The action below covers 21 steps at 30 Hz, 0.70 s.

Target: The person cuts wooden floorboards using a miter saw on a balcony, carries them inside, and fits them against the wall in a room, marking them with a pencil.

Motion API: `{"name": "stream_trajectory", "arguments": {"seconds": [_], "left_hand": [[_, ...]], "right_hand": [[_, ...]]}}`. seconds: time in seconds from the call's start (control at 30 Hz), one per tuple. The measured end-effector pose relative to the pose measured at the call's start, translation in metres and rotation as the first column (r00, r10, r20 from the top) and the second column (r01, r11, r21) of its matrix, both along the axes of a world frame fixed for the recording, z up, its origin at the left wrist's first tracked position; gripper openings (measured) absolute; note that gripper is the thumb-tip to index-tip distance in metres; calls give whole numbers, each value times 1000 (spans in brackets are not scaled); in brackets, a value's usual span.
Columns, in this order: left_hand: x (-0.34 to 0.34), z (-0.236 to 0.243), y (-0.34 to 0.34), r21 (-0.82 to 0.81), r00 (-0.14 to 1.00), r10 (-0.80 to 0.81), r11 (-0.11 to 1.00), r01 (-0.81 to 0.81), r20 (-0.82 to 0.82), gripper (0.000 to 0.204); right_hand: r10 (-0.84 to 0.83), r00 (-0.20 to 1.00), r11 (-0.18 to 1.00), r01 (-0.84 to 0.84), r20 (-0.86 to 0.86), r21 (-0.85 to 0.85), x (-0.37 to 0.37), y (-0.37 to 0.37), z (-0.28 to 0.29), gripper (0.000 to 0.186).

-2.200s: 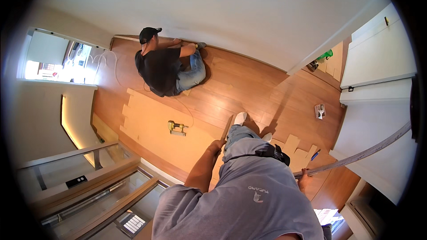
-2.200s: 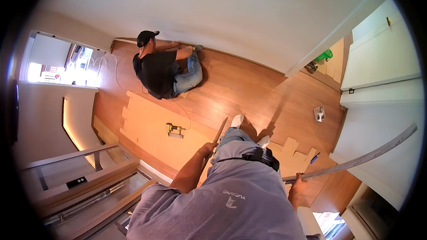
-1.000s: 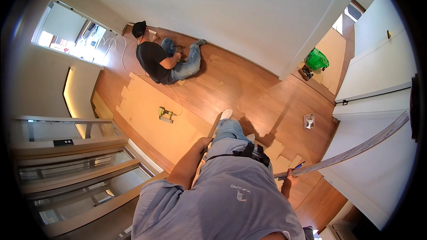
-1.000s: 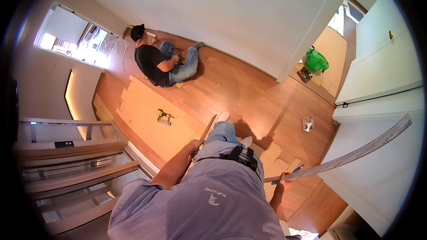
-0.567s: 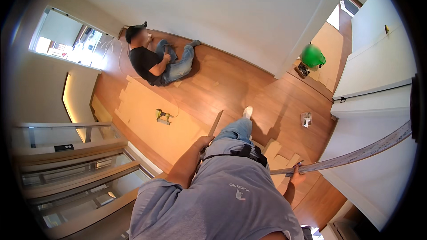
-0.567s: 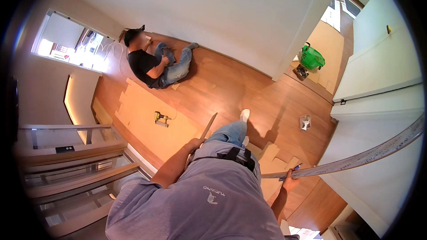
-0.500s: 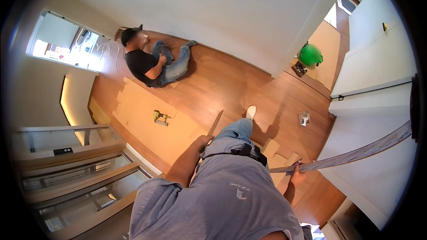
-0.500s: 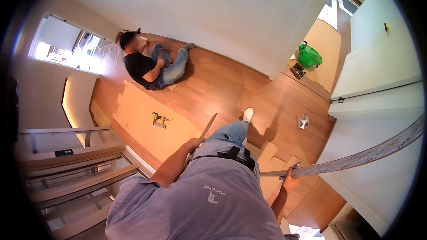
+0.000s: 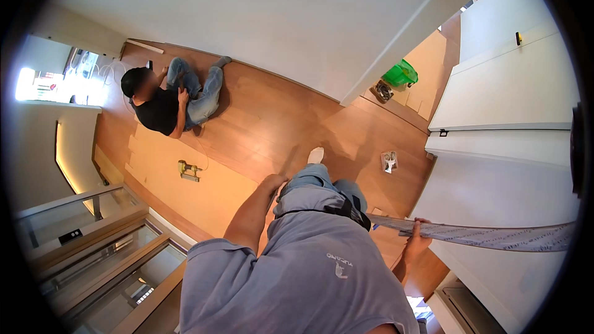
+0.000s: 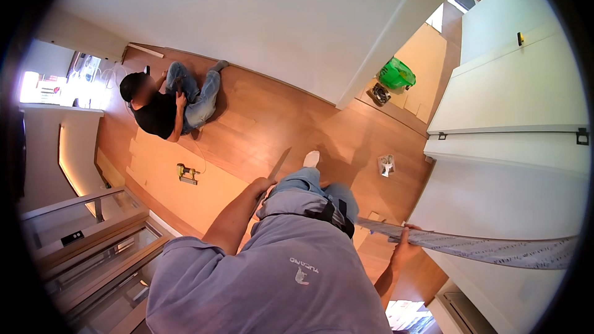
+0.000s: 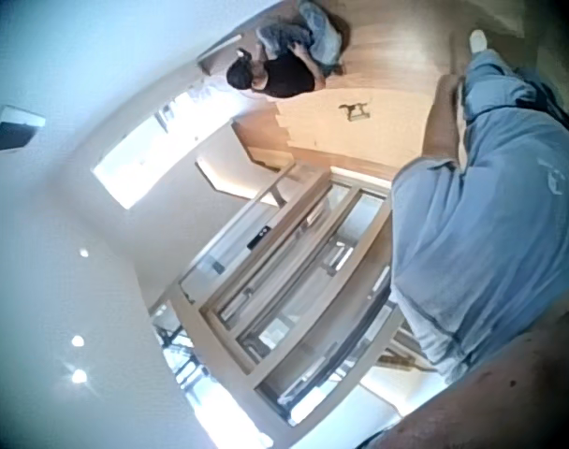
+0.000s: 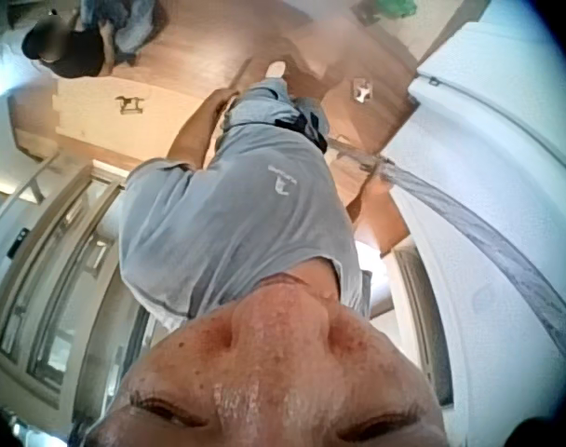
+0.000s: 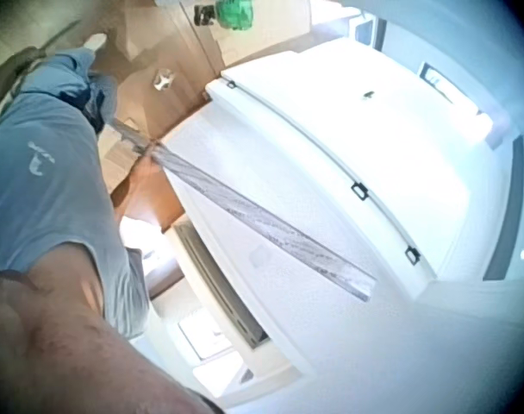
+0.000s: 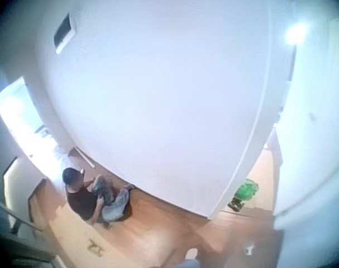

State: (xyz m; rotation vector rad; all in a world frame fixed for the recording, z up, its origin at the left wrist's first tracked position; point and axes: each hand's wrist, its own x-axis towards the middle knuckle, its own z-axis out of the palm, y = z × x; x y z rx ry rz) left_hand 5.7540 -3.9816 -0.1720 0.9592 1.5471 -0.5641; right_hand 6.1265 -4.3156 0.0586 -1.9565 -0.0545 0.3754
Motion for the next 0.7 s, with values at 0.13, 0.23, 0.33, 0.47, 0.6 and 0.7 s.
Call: {"name": "stream_trajectory", "arguments": {"seconds": [0.13,0.23,0.33,0.47,0.6,0.7], "left_hand": [[35,17,15,-23,999,16,1000,-17,-45,62],[53,28,9,-26,996,57,998,-59,-73,62],[63,10,-11,-40,994,83,996,-86,-74,61],[127,16,-54,-5,979,159,987,-160,-130,59],[139,-22,-124,42,983,162,986,-159,-90,63],[151,-41,-150,49,974,158,987,-151,-163,65]], "right_hand": [[13,994,999,-18,113,41,56,16,10,13],[62,990,998,-62,124,1,100,37,26,17],[139,972,990,-143,187,10,149,40,15,20],[227,951,968,-243,208,55,230,45,-2,20],[267,955,951,-283,128,128,289,55,-9,20],[305,947,934,-318,99,161,335,70,-8,20]]}}
